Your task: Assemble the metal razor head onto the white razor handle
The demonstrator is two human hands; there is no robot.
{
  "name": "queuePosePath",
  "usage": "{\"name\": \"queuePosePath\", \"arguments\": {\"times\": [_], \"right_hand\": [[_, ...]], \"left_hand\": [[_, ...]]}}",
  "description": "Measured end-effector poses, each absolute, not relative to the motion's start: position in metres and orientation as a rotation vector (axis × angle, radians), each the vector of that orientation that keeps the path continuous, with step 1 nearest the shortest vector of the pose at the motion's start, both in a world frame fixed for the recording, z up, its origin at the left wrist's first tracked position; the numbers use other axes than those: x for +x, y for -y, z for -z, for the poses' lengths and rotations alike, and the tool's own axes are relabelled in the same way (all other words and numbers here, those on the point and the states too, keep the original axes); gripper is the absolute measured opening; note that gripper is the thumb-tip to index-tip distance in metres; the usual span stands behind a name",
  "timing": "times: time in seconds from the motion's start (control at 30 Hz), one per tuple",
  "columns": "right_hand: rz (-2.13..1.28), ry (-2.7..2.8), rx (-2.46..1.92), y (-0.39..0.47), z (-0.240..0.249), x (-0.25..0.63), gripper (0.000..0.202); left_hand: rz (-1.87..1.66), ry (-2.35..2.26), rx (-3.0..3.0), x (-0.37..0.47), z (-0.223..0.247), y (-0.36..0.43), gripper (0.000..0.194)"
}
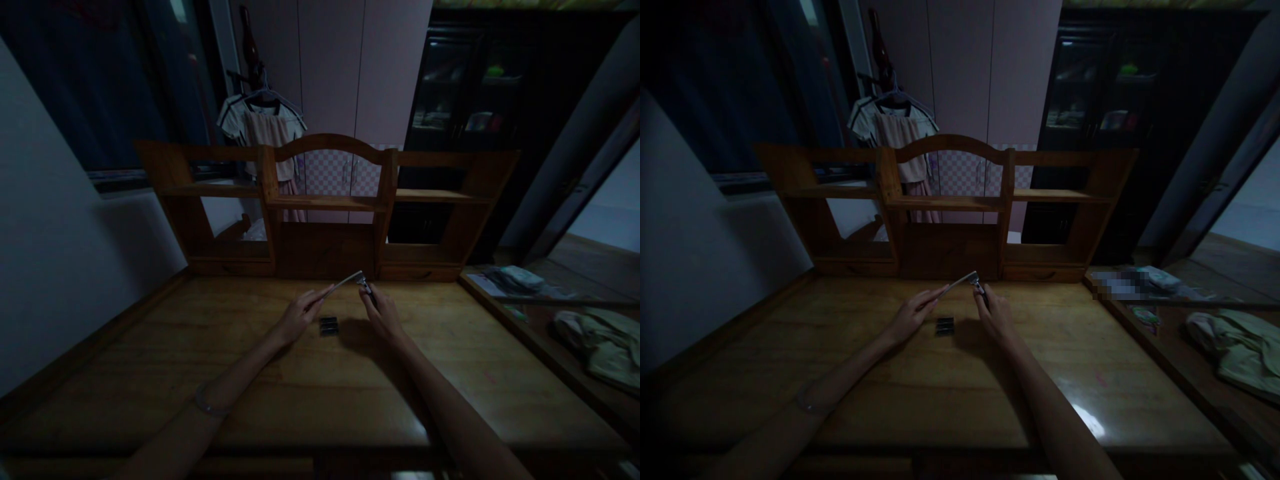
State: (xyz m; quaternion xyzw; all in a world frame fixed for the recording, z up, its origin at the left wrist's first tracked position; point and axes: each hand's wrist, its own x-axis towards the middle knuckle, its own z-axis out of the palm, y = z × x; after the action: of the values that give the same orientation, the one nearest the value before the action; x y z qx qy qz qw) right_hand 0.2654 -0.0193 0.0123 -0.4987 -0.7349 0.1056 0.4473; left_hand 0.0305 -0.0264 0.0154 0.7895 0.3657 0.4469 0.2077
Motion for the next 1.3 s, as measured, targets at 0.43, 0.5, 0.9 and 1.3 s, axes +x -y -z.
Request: {"name": "queuePosePath", "arguments": {"times": [0.43,0.5,0.9,1.3], "right_hand": [[-0.269,1.831,-1.209,0.0181,-0.0108,0.2655,0.033],[-0.266,1.825,-1.215,0.0178,-0.0103,0.2650,0.034],[-0.257,1.826,-1.214,0.0184,-0.0108,0.2645,0.034],[-0.264,1.821,-1.239,0.0172,-0.0098,0.2650,0.034]], "left_hand": [[-1.284,-1.014,2.188,0.0294,-0.0153,0.0258,0.040],[-1.292,-1.004,2.198,0.0294,-0.0157,0.0262,0.041],[-1.263,-0.996,2.209,0.0298,-0.0144,0.0254,0.041],[-1.254,-0.970,2.216,0.0308,-0.0177,0.0276,0.040]]}}
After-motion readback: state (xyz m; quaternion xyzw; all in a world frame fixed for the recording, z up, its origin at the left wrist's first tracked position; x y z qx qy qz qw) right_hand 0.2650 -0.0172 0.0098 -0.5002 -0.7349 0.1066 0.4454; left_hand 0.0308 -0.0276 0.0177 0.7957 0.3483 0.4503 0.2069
